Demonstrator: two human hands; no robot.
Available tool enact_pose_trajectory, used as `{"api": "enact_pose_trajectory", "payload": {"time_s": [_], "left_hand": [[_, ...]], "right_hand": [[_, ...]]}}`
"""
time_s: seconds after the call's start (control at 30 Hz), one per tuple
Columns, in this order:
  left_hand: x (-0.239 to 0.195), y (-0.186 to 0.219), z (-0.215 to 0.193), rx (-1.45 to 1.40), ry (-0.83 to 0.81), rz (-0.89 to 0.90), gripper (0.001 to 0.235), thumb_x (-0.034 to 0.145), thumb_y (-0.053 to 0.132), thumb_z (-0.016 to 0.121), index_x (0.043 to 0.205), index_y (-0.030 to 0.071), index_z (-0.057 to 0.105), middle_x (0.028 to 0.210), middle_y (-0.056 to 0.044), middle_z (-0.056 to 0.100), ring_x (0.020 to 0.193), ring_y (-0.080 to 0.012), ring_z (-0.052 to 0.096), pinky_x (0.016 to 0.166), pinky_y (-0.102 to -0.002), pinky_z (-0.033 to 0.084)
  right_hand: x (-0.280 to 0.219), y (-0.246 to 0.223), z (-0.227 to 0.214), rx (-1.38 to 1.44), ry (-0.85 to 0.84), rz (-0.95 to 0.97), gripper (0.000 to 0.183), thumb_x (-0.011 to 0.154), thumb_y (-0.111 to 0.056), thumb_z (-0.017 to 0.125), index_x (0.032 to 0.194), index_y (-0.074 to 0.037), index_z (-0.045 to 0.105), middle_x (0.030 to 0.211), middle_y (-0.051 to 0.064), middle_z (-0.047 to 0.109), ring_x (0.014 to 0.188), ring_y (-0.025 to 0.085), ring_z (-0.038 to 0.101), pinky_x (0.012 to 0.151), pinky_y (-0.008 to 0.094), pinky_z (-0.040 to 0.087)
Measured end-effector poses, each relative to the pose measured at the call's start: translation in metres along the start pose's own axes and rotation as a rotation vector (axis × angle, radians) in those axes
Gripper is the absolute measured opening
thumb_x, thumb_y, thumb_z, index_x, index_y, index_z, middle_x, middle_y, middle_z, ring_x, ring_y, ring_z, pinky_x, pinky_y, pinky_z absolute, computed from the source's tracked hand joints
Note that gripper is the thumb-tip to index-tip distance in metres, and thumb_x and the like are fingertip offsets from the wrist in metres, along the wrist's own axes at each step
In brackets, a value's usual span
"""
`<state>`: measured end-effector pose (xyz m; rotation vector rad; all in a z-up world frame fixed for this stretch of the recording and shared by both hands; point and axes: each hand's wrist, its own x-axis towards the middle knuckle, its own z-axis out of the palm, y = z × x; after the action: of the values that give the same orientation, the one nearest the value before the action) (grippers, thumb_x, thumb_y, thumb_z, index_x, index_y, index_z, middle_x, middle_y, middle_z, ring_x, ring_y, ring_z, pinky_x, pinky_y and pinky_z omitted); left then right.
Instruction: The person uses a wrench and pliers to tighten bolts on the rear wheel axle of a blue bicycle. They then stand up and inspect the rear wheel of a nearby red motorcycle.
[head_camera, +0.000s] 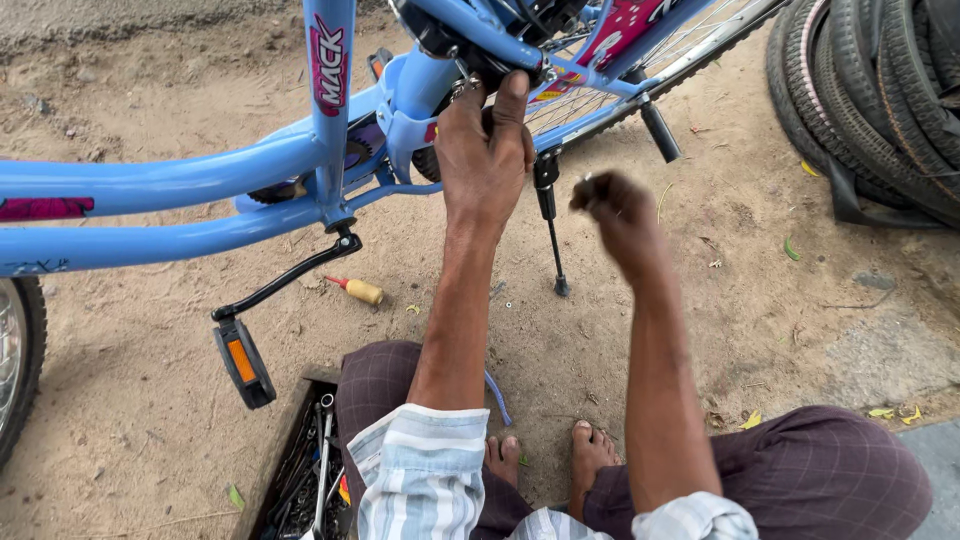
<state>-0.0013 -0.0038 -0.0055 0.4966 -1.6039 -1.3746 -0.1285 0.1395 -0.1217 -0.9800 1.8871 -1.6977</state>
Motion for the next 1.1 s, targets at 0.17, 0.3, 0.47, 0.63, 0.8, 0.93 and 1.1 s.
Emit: {"api": "enact_pose_trajectory", "payload": {"time_s": [0.17,0.3,0.47,0.63,0.8,0.93,1.1], "left_hand": [[0.0,-0.003,0.003,-0.014,-0.013,0.03,0.043,0.103,0.043,0.057,0.094,0.001,0.066,0.055,0.001,0.058,0.043,-0.0082,0.06,0.036,-0.026,0.045],[-0.001,-0.005,0.005,-0.016,0.018,0.009,0.04,0.1,0.042,0.056,0.099,0.002,0.066,0.059,0.003,0.061,0.042,-0.0075,0.062,0.034,-0.025,0.051],[-0.003,-0.006,0.009,-0.065,0.016,0.075,0.043,0.105,0.041,0.056,0.104,0.0,0.067,0.056,0.001,0.057,0.043,-0.0076,0.061,0.037,-0.026,0.047],[-0.005,-0.002,0.007,-0.027,0.049,0.021,0.045,0.102,0.041,0.057,0.107,-0.002,0.068,0.057,0.0,0.061,0.043,-0.0081,0.061,0.037,-0.026,0.047],[-0.005,0.002,0.009,0.033,0.063,-0.061,0.047,0.102,0.043,0.057,0.11,-0.002,0.07,0.054,-0.001,0.062,0.042,-0.0082,0.061,0.037,-0.026,0.047],[-0.001,-0.001,0.015,0.01,0.04,-0.088,0.046,0.102,0.041,0.052,0.116,-0.001,0.065,0.054,0.0,0.062,0.038,-0.0087,0.059,0.031,-0.027,0.047],[-0.005,0.001,0.018,-0.045,0.07,-0.031,0.046,0.104,0.04,0.052,0.114,-0.003,0.065,0.052,-0.002,0.061,0.042,-0.0098,0.062,0.036,-0.026,0.048]], "right_hand": [[-0.033,0.081,0.039,-0.484,-0.236,0.643,0.022,0.102,-0.005,0.049,0.116,-0.009,0.066,0.1,0.011,0.072,0.078,0.022,0.065,0.069,0.039,0.058],[-0.056,0.128,0.06,-0.63,-0.397,0.599,0.021,0.096,-0.008,0.061,0.112,-0.01,0.073,0.103,0.009,0.075,0.08,0.014,0.068,0.071,0.036,0.056],[-0.054,0.145,0.051,-0.595,-0.363,0.62,0.025,0.099,-0.007,0.055,0.116,-0.009,0.074,0.1,0.009,0.078,0.073,0.015,0.065,0.065,0.035,0.052],[-0.058,0.131,0.046,-0.498,-0.365,0.675,0.031,0.1,-0.018,0.059,0.129,-0.006,0.061,0.092,0.01,0.072,0.064,0.016,0.057,0.051,0.031,0.046],[-0.075,0.125,0.052,-0.479,-0.399,0.698,0.031,0.104,-0.015,0.056,0.133,-0.007,0.061,0.084,0.016,0.068,0.062,0.017,0.051,0.049,0.032,0.039],[-0.077,0.128,0.055,-0.499,-0.451,0.649,0.047,0.096,0.001,0.049,0.14,-0.012,0.054,0.083,0.013,0.075,0.064,0.012,0.064,0.053,0.031,0.048],[-0.078,0.122,0.059,-0.508,-0.425,0.624,0.046,0.097,-0.002,0.051,0.142,-0.013,0.054,0.083,0.013,0.075,0.064,0.012,0.064,0.058,0.034,0.051]]}}
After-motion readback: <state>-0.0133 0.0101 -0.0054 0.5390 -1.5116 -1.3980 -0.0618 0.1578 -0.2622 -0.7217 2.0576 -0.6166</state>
